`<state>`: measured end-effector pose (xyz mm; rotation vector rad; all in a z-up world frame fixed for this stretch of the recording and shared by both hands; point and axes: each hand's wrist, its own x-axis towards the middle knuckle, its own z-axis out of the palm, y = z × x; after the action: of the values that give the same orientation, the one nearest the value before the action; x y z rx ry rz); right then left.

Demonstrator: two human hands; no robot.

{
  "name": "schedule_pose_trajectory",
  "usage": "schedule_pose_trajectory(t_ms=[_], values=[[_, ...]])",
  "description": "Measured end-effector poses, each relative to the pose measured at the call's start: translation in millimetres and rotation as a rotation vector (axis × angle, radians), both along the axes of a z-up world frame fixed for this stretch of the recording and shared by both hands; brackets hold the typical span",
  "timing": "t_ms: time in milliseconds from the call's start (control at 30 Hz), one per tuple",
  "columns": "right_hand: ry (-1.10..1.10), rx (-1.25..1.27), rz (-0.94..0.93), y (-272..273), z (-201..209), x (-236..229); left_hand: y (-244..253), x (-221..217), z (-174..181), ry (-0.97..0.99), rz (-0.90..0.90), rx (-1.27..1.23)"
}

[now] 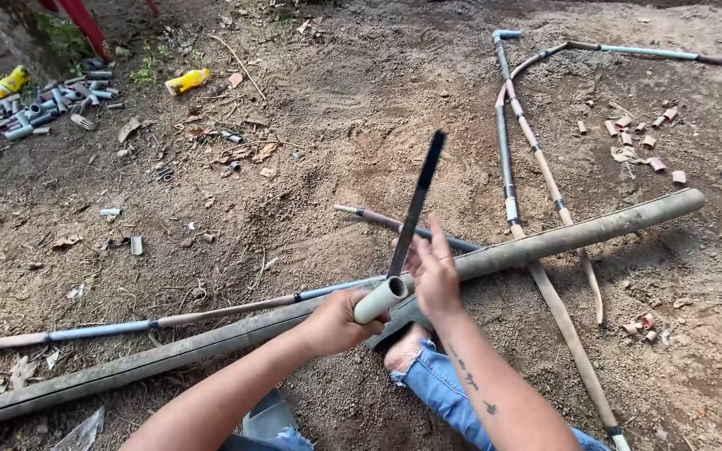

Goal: Sawing a PVC pipe using a handheld hacksaw blade while sitting on the ground in an outdoor area.

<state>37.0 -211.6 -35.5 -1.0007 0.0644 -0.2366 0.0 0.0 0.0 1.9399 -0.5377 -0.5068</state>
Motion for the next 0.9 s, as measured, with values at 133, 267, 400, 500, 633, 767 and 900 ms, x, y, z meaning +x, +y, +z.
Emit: schedule_pose_trajectory(t_ms=[133,267,400,500,633,767,900], values=[[-0.094,-0.028,0.016,-38,39,3,2,5,2,0.039,0.039,-0.21],[-0.201,-0.324,-0.278,-80,75,2,12,5,14,-0.012,0.005,-0.22],[-0.351,-0.969,-0.787,-175,41,20,21,8,15,-0.02,-0.01,-0.172],[-0.395,-1.578,-0.887,-182,57,-1,26,16,21,-0.022,-0.093,-0.047],[-0.388,-1.853,-0.885,-205,43,-13,29,20,26,0.122,-0.04,-0.088],[-0.46,-2.005,-0.649,-201,40,-27,32,17,37,0.147,-0.056,-0.13],[-0.391,-1.927,-0.25,-193,38,-40,41,31,29,0.168,-0.049,-0.2]])
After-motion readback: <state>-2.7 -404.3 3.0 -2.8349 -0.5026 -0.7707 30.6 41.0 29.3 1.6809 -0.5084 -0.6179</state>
